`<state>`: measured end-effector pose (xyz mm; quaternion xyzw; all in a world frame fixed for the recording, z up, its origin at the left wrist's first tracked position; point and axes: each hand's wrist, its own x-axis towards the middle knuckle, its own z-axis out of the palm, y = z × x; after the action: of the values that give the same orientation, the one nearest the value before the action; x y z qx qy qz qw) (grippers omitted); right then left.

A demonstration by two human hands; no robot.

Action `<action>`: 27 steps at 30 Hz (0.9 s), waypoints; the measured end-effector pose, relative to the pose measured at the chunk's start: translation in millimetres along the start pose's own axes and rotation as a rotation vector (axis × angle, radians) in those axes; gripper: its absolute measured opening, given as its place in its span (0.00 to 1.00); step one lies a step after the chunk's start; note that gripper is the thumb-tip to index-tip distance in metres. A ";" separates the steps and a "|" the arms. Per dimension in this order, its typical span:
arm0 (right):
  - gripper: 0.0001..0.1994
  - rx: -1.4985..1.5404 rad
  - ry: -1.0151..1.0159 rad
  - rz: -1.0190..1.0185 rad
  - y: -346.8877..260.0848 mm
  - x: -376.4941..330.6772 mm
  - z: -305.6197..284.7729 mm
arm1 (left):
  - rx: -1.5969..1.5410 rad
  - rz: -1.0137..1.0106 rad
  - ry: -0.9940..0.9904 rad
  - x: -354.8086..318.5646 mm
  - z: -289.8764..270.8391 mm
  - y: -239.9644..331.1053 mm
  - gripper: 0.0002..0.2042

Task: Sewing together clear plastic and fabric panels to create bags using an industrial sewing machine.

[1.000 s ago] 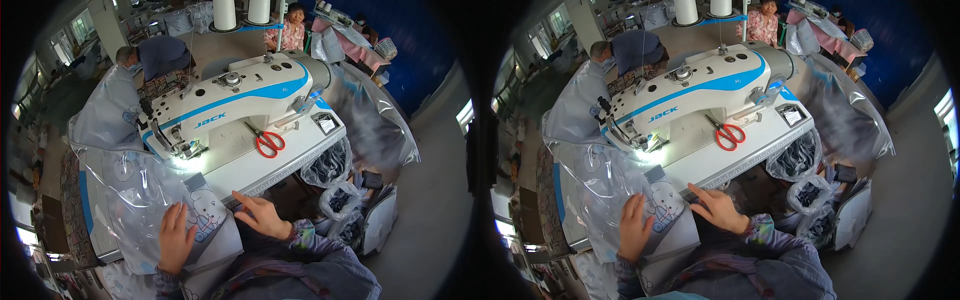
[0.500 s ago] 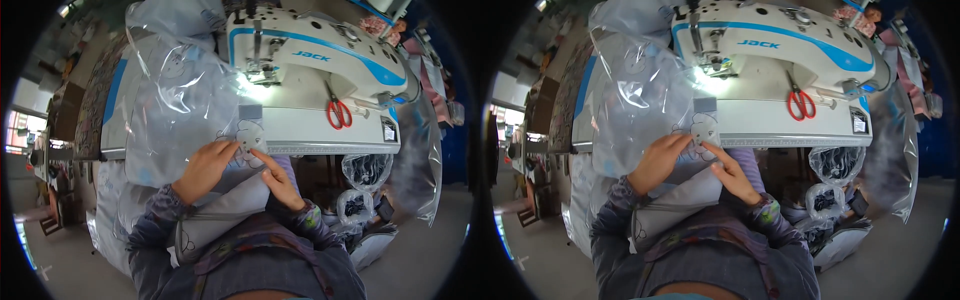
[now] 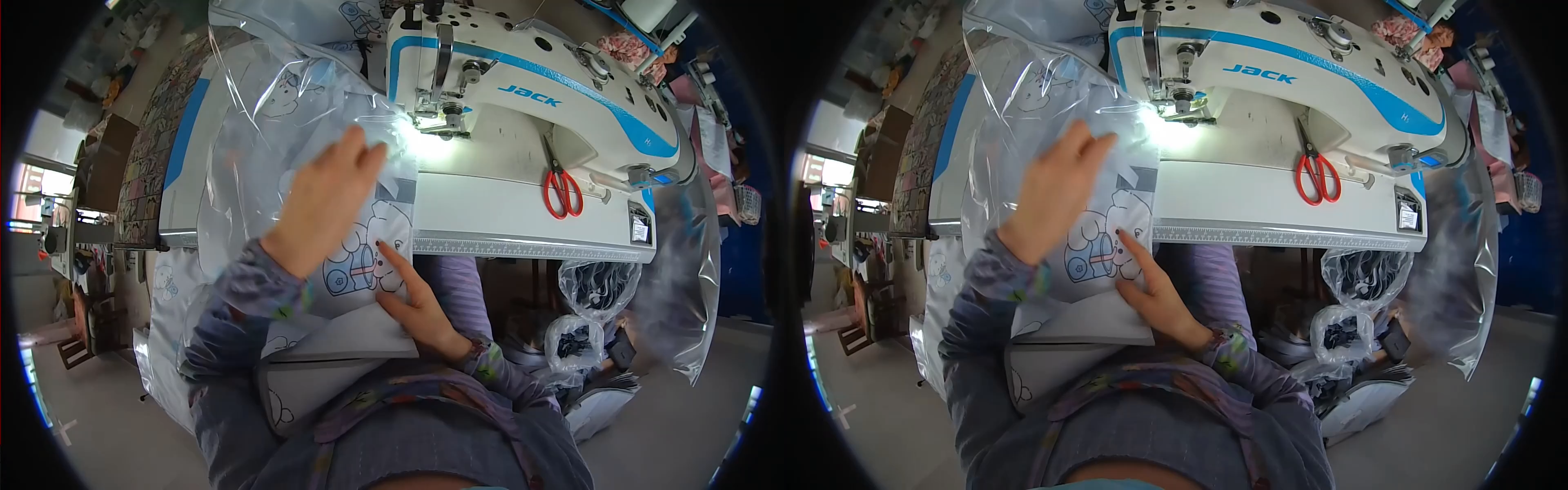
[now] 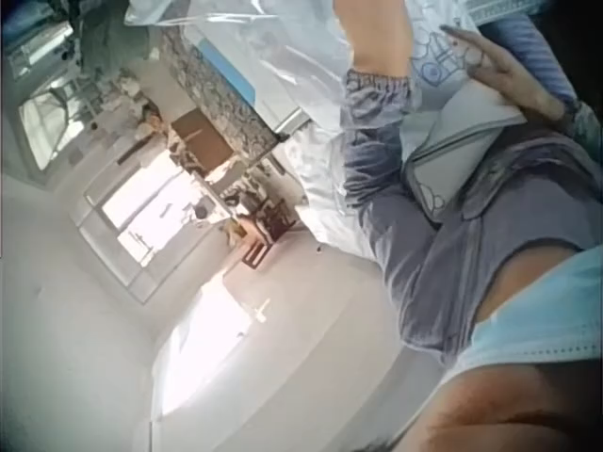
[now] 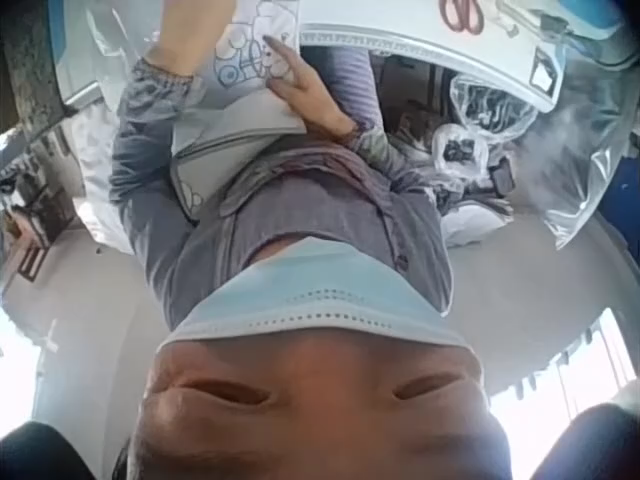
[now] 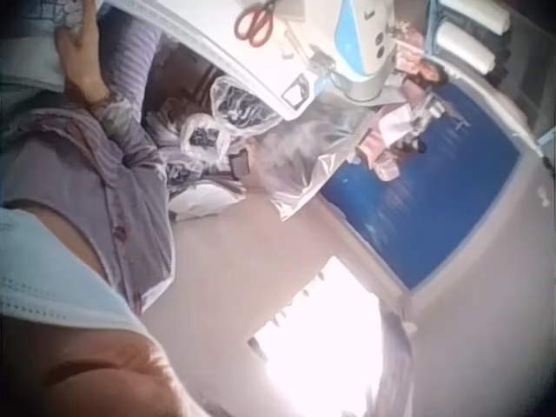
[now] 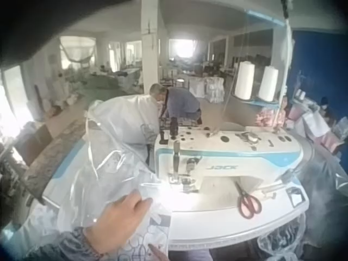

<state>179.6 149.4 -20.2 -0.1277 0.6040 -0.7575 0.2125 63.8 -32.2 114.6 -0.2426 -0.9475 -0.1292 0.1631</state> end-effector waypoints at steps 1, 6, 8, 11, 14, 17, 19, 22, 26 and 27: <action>0.35 0.001 0.001 -0.001 1.3 0.6 -1.0 | 0.087 0.004 -0.007 8.3 -7.6 -8.3 0.13; 0.35 -0.164 -0.043 -0.004 12.2 9.3 -6.4 | 0.010 0.122 -0.055 -0.1 20.2 12.7 0.09; 0.32 -0.066 0.020 0.119 10.1 5.9 -14.8 | 0.006 0.113 -0.302 -16.5 44.0 29.4 0.05; 0.26 -0.394 0.154 0.029 -13.9 4.9 -41.3 | -0.141 -0.051 -0.247 -29.8 53.0 23.7 0.05; 0.21 -1.023 0.422 -0.356 -58.0 32.5 -56.7 | -0.182 0.006 0.084 -18.8 39.3 9.7 0.07; 0.13 -1.455 0.392 -0.508 -88.4 110.6 -26.8 | -0.108 0.009 0.107 0.0 29.2 16.2 0.04; 0.10 -1.649 0.438 -0.008 -83.2 147.5 23.6 | -0.043 0.044 0.000 5.8 32.8 29.6 0.05; 0.11 -1.700 0.573 0.604 -61.2 146.2 82.9 | 0.017 0.090 -0.189 3.7 45.1 30.5 0.09; 0.13 -0.690 -0.543 -0.604 -45.3 80.4 59.3 | -0.147 0.023 -0.272 -10.5 57.0 -8.5 0.08; 0.14 -0.637 -0.509 -0.525 -49.6 60.2 32.1 | -0.254 -0.029 -0.168 -14.8 60.0 -13.9 0.08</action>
<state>132.9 102.1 31.7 -0.5155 0.6822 -0.5076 0.1056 54.3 -30.8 51.9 -0.2577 -0.9373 -0.2295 0.0496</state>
